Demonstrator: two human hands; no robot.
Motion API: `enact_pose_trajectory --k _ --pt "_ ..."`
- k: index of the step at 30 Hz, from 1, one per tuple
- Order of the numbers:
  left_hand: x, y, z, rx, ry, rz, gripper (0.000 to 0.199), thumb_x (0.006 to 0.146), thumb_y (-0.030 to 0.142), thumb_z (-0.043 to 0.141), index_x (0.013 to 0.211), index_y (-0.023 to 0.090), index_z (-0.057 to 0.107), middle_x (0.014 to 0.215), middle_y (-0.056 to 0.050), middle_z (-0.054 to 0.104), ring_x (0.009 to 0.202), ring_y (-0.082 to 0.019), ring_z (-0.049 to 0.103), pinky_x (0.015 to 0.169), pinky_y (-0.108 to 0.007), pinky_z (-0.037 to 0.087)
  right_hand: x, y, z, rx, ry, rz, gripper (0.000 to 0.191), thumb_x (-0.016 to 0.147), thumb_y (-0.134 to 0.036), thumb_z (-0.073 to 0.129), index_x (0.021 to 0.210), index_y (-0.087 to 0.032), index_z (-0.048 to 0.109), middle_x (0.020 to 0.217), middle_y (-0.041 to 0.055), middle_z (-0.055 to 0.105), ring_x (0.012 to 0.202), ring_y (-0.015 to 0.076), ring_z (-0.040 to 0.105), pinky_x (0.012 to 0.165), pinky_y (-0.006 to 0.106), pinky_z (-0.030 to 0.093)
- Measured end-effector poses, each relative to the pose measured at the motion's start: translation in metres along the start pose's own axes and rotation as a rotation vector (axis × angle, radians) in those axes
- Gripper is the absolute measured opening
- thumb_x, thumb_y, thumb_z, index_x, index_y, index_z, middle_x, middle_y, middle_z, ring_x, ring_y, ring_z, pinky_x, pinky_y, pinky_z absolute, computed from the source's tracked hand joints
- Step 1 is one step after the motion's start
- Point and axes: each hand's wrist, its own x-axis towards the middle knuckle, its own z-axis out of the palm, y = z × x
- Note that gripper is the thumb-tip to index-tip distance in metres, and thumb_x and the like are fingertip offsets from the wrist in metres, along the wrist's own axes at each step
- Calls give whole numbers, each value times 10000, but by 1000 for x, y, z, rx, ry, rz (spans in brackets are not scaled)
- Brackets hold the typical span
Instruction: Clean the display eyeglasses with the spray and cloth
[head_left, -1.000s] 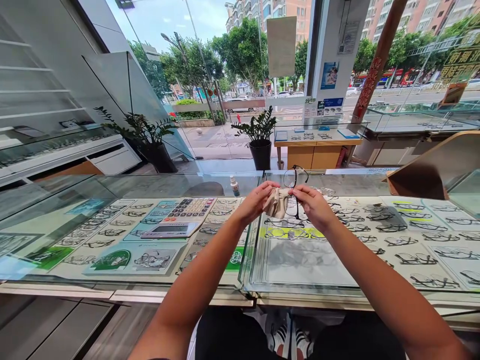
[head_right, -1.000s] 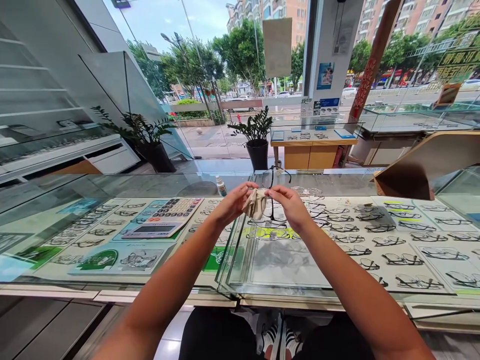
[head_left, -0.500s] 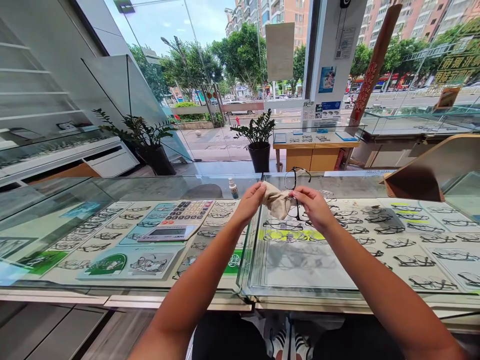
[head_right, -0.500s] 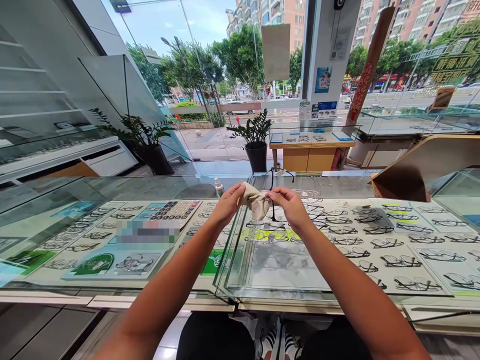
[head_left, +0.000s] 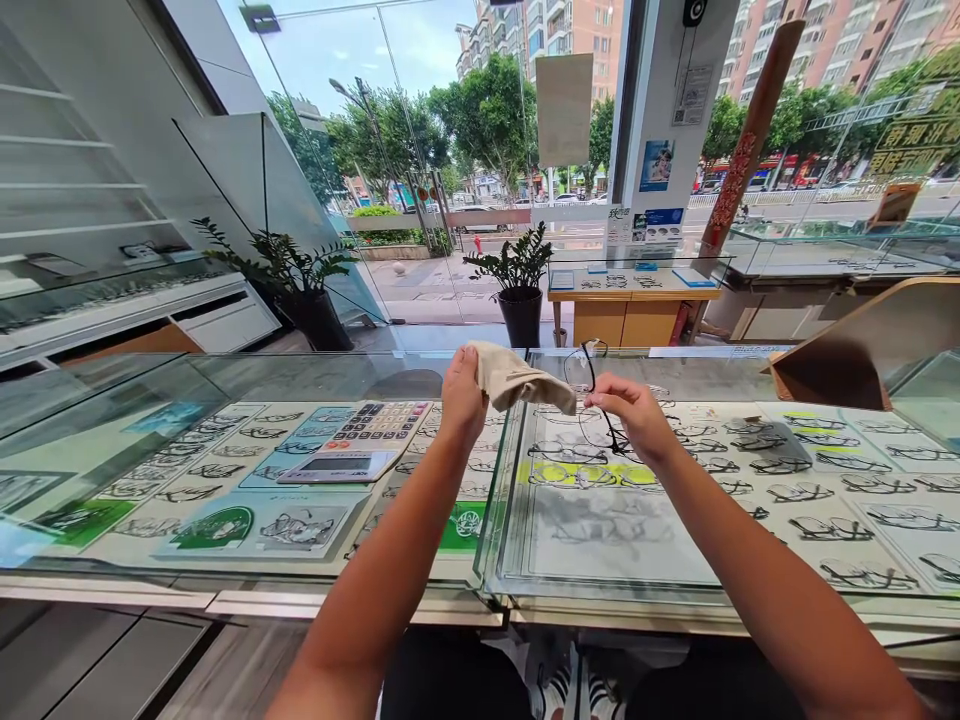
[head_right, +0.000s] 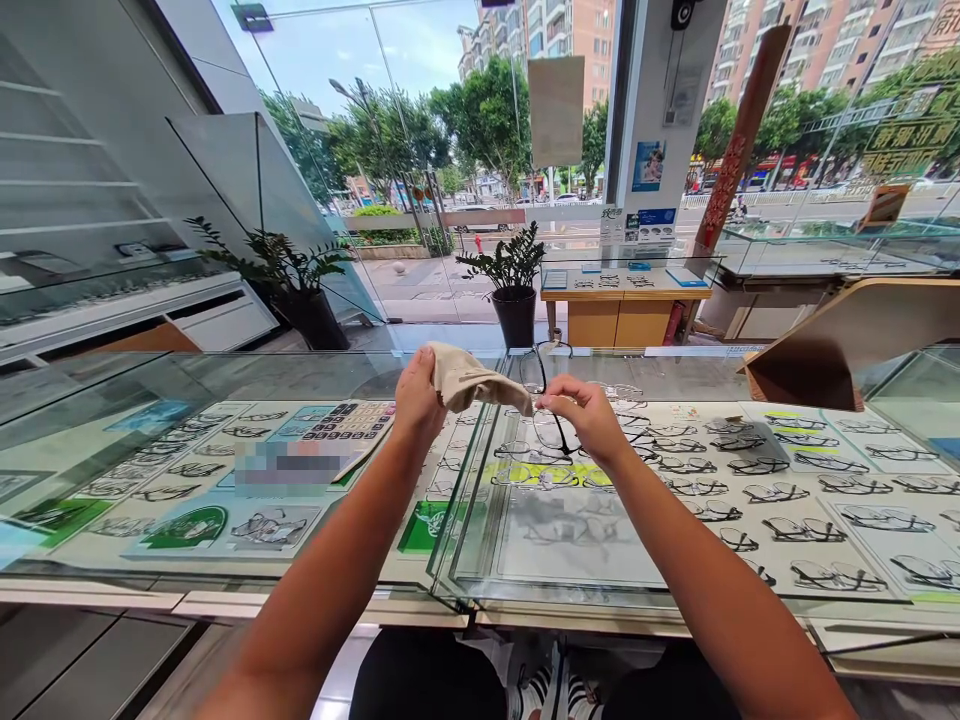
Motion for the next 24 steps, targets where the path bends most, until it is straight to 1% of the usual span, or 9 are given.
enact_pose_trajectory --k 3,5,7,10,12,15,19,21,24 --pt "-4 7 -5 27 -86 126 444 988 669 612 955 228 574 823 -13 641 727 -164 631 683 -292 522 -1 -3 2 68 9 -17 191 867 -456 809 757 -300 815 907 41 661 1063 270 618 1022 425 459" --pt "-14 14 -5 189 -156 244 403 984 610 667 885 222 615 734 9 579 652 -138 541 655 -269 459 -3 -5 5 108 5 -10 183 871 -466 819 790 -302 821 1008 55 701 1191 292 629 1095 448 451" --pt "-25 21 -4 424 -202 413 320 1010 526 661 905 224 683 728 -1 600 662 -148 525 680 -277 433 -5 -7 10 131 -20 9 188 874 -479 827 818 -299 822 1079 62 739 1242 301 643 1118 465 456" --pt "-36 29 0 604 -173 599 256 1048 432 593 970 223 720 775 -22 668 695 -165 564 714 -289 426 -7 -7 16 160 -36 31 202 870 -502 838 859 -300 842 1112 63 780 1290 300 652 1162 467 446" --pt "-38 33 1 625 -172 591 263 1058 411 557 953 220 704 741 -13 658 669 -163 567 682 -279 411 -8 -6 19 209 -12 67 207 854 -514 855 881 -309 855 1155 55 804 1313 295 657 1211 468 414" --pt "-37 39 0 698 -258 571 245 1046 402 564 946 219 692 707 1 645 627 -154 561 642 -266 389 -9 -4 23 305 -12 151 221 821 -521 886 883 -310 860 1214 46 831 1351 294 657 1271 478 359" --pt "-39 48 -1 759 -182 620 260 1072 391 514 972 212 674 695 11 636 600 -143 544 623 -262 370 -9 -1 27 330 -77 195 234 823 -506 892 872 -281 851 1241 61 840 1374 304 657 1275 488 354" --pt "-41 51 -1 821 -203 627 270 1076 391 505 968 209 673 703 5 649 611 -147 554 626 -266 374 -9 0 28 344 -74 195 223 842 -490 882 890 -276 845 1263 63 836 1383 301 653 1272 483 354" --pt "-43 49 0 890 -257 735 247 1062 363 524 964 204 685 738 -14 682 627 -150 574 632 -270 387 -9 1 28 392 -59 195 209 869 -479 862 913 -277 834 1283 58 831 1394 281 650 1288 466 329"
